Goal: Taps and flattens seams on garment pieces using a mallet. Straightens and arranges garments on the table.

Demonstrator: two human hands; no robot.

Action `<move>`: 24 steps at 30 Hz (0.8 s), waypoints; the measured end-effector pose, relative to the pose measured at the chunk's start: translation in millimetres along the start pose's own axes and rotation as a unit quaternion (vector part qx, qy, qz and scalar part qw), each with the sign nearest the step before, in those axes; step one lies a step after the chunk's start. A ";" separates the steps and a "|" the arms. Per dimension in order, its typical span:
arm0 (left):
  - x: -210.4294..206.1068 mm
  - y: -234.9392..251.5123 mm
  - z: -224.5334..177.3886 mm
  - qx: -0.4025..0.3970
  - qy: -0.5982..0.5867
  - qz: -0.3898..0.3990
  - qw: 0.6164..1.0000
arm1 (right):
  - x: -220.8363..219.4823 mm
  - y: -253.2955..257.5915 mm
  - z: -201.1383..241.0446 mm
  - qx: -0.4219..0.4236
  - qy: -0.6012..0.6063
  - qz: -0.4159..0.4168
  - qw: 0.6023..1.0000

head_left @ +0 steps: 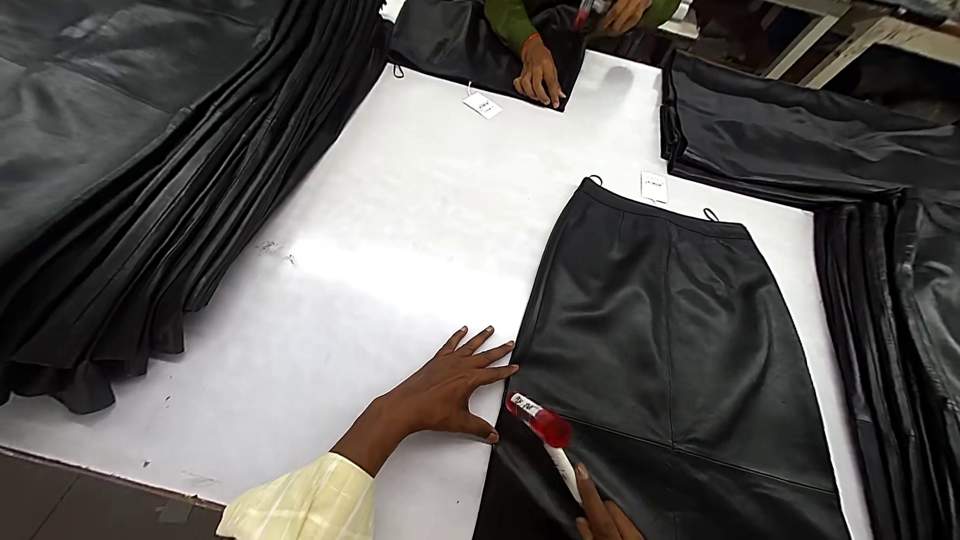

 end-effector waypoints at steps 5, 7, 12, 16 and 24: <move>2.1 2.7 1.0 -0.002 0.010 0.006 1.000 | 1.4 7.1 -7.8 -0.032 0.031 0.020 0.999; 1.4 1.5 -0.2 0.008 0.012 0.007 1.000 | 18.3 11.0 -1.5 -0.025 0.087 -0.053 0.994; 5.2 11.2 7.6 0.064 0.093 0.051 0.992 | 29.9 19.5 -0.7 -0.017 0.116 -0.112 0.987; 4.8 12.8 8.7 0.060 0.096 0.054 0.992 | 2.2 9.7 -11.8 -0.036 0.069 -0.053 0.996; 3.6 13.5 9.4 0.061 0.096 0.030 0.993 | -1.2 27.7 -6.3 -0.067 0.036 -0.034 0.996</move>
Point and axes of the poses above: each hand's wrist, its own y-axis towards the middle knuckle, its own x-axis out of the back of the hand, z = x × y, the point moved 5 cm from there along y, towards the middle knuckle, and after that the axes turned 6 degrees about -z, right-handed, at the moved point
